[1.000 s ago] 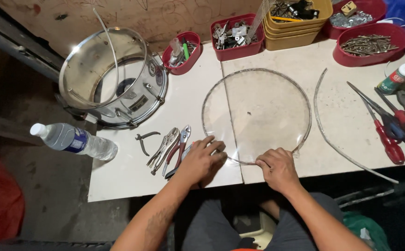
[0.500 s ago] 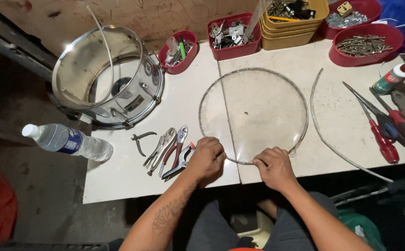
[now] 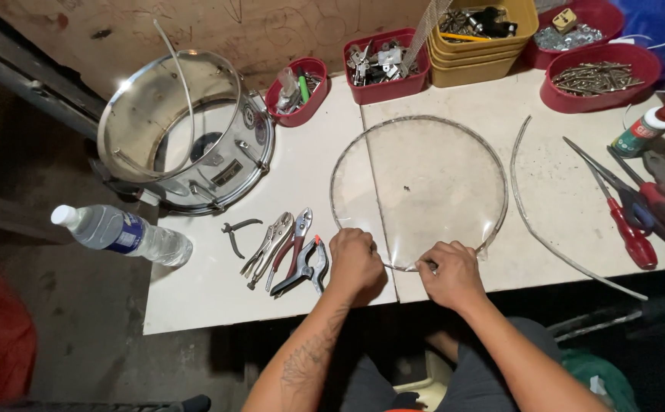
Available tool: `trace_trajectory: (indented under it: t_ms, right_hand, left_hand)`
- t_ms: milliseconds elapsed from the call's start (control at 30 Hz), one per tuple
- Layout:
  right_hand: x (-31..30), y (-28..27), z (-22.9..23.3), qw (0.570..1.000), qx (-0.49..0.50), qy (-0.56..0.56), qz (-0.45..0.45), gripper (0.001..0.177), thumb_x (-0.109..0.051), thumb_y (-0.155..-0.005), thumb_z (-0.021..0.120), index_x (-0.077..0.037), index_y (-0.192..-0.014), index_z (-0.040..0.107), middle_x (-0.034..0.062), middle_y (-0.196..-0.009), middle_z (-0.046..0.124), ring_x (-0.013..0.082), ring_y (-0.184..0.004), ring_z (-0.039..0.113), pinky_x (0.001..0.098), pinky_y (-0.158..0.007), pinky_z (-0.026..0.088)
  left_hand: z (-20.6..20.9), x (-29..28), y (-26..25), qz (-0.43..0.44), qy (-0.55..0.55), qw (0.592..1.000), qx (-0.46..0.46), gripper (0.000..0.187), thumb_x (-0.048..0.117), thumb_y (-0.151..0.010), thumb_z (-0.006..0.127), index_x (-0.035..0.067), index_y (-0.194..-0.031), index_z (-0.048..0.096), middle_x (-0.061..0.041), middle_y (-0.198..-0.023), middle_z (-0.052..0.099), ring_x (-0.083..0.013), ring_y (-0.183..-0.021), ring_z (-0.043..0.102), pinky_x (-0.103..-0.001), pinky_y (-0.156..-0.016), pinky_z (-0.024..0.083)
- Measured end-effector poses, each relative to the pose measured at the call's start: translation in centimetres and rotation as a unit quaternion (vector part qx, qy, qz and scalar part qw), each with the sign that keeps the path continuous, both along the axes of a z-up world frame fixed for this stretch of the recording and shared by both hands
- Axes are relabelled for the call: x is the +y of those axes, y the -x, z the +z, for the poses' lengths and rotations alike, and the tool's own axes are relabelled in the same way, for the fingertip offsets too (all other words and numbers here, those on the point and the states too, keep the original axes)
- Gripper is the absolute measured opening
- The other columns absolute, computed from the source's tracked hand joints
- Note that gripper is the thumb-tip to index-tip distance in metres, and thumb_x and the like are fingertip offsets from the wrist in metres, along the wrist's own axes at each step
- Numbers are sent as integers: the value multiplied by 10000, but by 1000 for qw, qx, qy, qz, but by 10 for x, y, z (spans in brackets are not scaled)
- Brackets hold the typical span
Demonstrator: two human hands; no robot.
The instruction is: The person uses pliers to manipulate a metal ring attached to a drum head, then removes a clamp and handles a white plastic tube. They continue to adjust the ring and the clamp on the drum head.
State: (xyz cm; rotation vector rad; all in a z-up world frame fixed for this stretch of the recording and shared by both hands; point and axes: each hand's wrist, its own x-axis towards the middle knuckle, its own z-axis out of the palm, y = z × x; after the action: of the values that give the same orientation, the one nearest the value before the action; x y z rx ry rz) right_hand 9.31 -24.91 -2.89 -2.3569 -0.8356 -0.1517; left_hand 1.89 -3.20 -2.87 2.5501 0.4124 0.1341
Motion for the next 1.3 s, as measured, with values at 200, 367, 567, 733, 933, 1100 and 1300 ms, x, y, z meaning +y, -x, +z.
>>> trace_trajectory:
  t_ms: [200, 367, 567, 733, 933, 1100, 1300]
  right_hand:
    - [2, 7, 12, 999, -23, 10, 19, 163, -399, -791, 787, -239, -781, 760, -28, -725, 676, 239, -789, 658, 388, -808, 487]
    - [8, 10, 18, 998, -66, 2, 14, 236, -472, -766, 815, -252, -762, 730, -24, -715, 649, 243, -777, 648, 398, -789, 485]
    - [11, 21, 10, 994, -100, 19, 42, 224, -472, -755, 827, -271, -812, 748, -54, -756, 659, 208, -790, 643, 385, -814, 473]
    - [15, 27, -12, 995, -89, -10, 34, 145, -420, -883, 740, -279, -854, 750, -89, -788, 660, 181, -785, 648, 354, -796, 494]
    - [20, 15, -11, 996, -51, -27, 66, 169, -367, -894, 721, -223, -811, 750, -30, -734, 661, 231, -737, 653, 376, -774, 511]
    - [21, 10, 6, 995, -19, -57, 81, 157, -329, -882, 737, -208, -784, 758, -8, -711, 676, 260, -720, 665, 397, -754, 520]
    - [22, 6, 9, 991, -24, -68, 110, 143, -231, -894, 703, -152, -809, 786, 14, -773, 722, 273, -709, 631, 407, -713, 458]
  left_hand:
    - [9, -5, -7, 5, -6, 999, 50, 110, 138, -741, 646, 108, -822, 714, -55, -901, 650, -301, -1182, 551, -567, -1123, 317]
    - [42, -12, -3, 3, 1, 999, 49, 143, 133, -706, 648, 92, -826, 714, -69, -911, 633, -313, -1168, 538, -576, -1111, 323]
    - [38, -12, -6, 17, 26, 996, 80, 194, 114, -698, 630, 57, -853, 730, -110, -951, 655, -329, -1197, 511, -573, -1129, 307]
    - [57, -15, -1, 24, 53, 995, 76, 175, 87, -710, 630, 53, -856, 721, -112, -937, 650, -330, -1191, 509, -552, -1127, 298]
    - [30, -13, 0, 20, 40, 997, 61, 130, 85, -754, 679, 62, -882, 681, -102, -971, 628, -336, -1202, 504, -588, -1126, 294]
    - [13, -26, 30, 44, -5, 985, -164, 228, 57, -825, 645, 43, -1050, 617, -186, -1157, 599, -425, -1233, 519, -587, -1105, 369]
    - [18, -75, 75, 196, 237, 934, -183, 286, 166, -880, 623, 64, -1139, 687, -84, -999, 727, -207, -883, 685, -325, -836, 562]
